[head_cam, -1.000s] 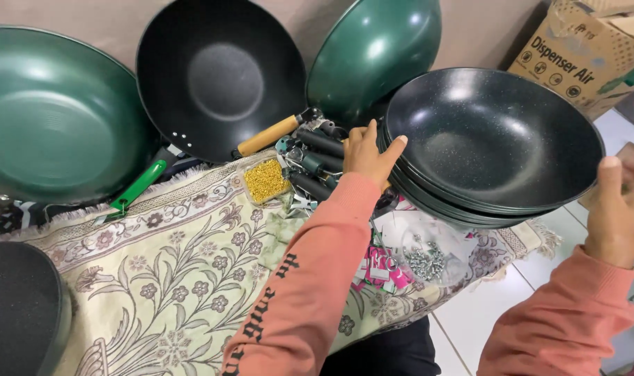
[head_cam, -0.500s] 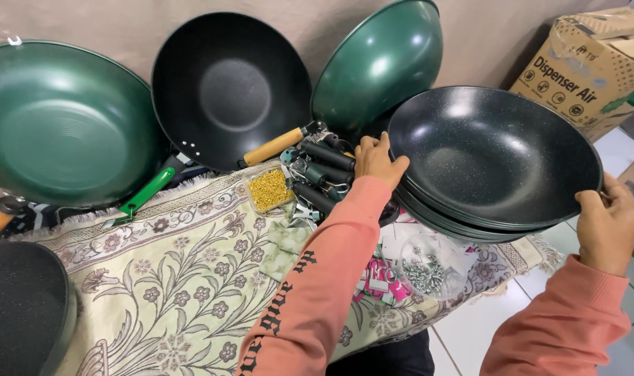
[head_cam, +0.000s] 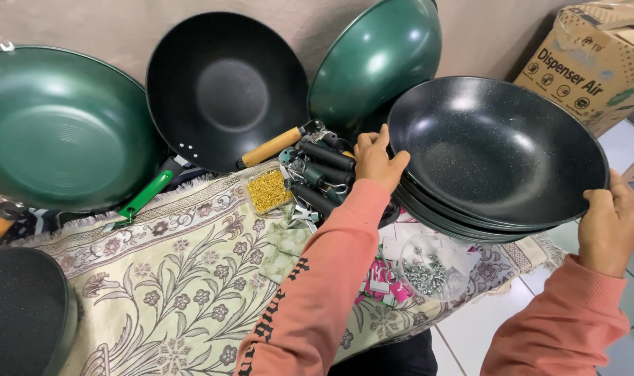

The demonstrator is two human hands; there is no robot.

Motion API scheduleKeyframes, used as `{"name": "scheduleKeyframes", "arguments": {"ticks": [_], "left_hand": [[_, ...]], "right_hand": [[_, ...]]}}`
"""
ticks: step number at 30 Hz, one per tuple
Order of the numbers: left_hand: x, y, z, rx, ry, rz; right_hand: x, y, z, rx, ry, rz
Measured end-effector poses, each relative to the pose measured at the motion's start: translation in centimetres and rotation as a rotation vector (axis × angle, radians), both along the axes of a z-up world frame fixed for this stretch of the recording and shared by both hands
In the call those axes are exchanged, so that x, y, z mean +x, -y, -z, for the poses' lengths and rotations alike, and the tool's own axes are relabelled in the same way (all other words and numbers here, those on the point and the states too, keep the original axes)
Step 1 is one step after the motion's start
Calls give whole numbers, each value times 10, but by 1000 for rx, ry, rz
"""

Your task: Assembling a handle onto a wok by fitting metal components together

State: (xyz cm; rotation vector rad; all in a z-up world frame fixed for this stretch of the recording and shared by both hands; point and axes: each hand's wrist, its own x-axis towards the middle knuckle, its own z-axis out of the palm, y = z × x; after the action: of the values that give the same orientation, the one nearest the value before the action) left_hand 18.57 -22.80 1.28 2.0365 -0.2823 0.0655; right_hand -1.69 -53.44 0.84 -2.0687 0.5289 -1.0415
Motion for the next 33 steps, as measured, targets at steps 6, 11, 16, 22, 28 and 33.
{"name": "scheduleKeyframes", "arguments": {"ticks": [6, 11, 16, 22, 28, 33], "left_hand": [[-6, 5, -26, -352, -15, 23], [-42, -15, -80, -603, -74, 144], [-61, -29, -86, -945, -48, 260], [-105, -75, -102, -929, 123, 275], [-161, -151, -91, -905, 230, 88], [-220, -235, -55, -654, 353, -91]], "right_hand": [[-1, -9, -3, 62, 40, -20], [2, -31, -13, -11, 135, -22], [4, -65, -37, -348, 294, -141], [-3, -72, -14, 227, 298, -19], [-30, -169, -63, 478, 269, -118], [-53, -244, -84, 69, 284, -461]]}}
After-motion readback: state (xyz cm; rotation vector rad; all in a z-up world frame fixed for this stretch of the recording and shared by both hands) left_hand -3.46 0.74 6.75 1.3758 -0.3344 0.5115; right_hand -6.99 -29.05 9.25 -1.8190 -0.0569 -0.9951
